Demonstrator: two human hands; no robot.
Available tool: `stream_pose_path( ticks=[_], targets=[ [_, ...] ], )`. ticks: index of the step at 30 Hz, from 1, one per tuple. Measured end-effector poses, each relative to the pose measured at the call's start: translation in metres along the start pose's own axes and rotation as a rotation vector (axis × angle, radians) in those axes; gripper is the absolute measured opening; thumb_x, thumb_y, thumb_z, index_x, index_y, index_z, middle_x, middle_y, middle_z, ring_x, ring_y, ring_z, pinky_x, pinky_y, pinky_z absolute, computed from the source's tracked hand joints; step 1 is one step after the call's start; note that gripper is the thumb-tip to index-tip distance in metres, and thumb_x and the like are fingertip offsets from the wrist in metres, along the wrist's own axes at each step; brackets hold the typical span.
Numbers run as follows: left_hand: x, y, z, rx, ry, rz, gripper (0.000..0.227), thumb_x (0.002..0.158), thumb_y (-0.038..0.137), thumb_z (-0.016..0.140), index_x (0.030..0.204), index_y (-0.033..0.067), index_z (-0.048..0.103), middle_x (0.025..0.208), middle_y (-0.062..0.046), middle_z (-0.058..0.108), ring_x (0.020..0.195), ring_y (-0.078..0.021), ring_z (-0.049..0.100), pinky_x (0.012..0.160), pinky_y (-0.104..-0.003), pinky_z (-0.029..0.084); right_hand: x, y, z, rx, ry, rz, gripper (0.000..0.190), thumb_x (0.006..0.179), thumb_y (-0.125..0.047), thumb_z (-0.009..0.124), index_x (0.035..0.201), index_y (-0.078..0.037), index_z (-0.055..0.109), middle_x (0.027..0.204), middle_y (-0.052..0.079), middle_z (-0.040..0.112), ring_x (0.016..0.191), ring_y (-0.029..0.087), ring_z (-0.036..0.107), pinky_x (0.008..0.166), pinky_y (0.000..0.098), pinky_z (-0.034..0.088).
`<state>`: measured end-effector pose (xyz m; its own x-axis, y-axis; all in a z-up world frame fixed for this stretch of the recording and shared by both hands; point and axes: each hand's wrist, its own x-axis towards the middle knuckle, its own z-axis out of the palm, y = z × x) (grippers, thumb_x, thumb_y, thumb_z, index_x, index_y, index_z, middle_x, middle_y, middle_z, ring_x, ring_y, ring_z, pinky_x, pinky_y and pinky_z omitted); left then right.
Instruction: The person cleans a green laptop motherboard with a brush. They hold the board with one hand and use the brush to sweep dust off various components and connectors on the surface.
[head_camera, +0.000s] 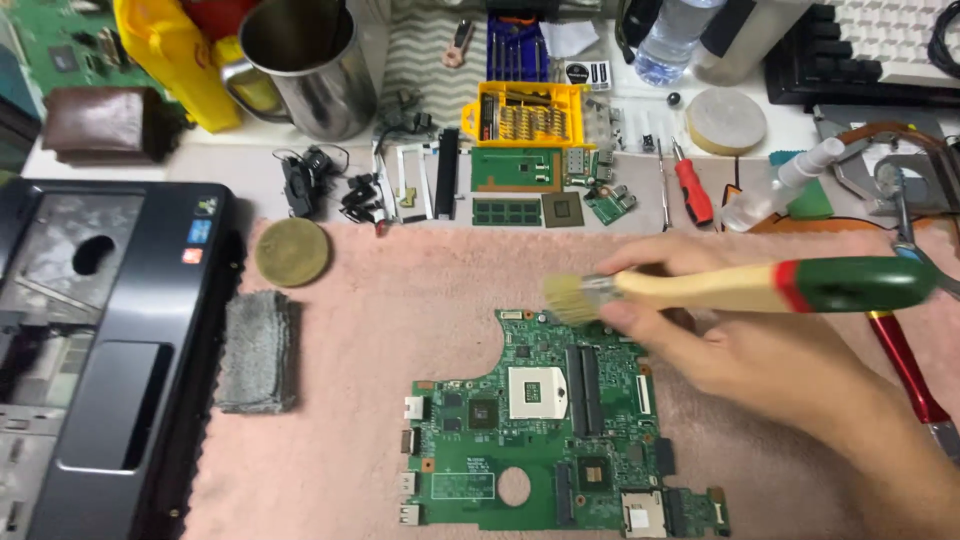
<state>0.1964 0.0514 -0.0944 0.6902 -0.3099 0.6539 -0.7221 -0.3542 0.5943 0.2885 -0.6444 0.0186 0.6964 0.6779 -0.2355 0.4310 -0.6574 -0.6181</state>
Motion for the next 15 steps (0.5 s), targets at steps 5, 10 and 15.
stream_pose_path(
  ticks=[5, 10, 15],
  targets=[
    [0.065, 0.194, 0.187, 0.012, -0.061, 0.029, 0.047, 0.129, 0.043, 0.037, 0.15, 0.0066, 0.059, 0.164, -0.029, 0.065, 0.158, -0.0435, 0.07, 0.141, -0.059, 0.064, 0.031, -0.016, 0.022, 0.054, -0.076, -0.712, 0.03, 0.099, -0.025, 0.083, 0.129, -0.022, 0.086, 0.114, -0.002, 0.095, 0.085, 0.009, 0.09, 0.065, 0.0208, 0.076],
    [0.076, 0.317, 0.379, 0.326, 0.029, -0.575, 0.102, 0.083, 0.07, 0.087, 0.161, 0.0082, 0.062, 0.176, -0.021, 0.054, 0.17, -0.0457, 0.042, 0.133, -0.067, 0.033, 0.033, -0.029, 0.022, -0.017, -0.128, -0.821, 0.029, 0.104, -0.03, 0.078, 0.126, -0.013, 0.087, 0.118, 0.002, 0.093, 0.102, 0.019, 0.09, 0.088, 0.0336, 0.07],
    [0.042, 0.302, 0.415, 0.415, -0.086, -0.524, 0.1, 0.084, 0.07, 0.098, 0.157, 0.0086, 0.066, 0.171, -0.023, 0.055, 0.165, -0.0489, 0.042, 0.127, -0.066, 0.041, 0.028, -0.013, 0.002, -0.124, -0.128, -0.774, 0.026, 0.103, -0.032, 0.077, 0.119, -0.017, 0.091, 0.114, -0.004, 0.095, 0.103, 0.016, 0.09, 0.094, 0.0328, 0.068]
  ],
)
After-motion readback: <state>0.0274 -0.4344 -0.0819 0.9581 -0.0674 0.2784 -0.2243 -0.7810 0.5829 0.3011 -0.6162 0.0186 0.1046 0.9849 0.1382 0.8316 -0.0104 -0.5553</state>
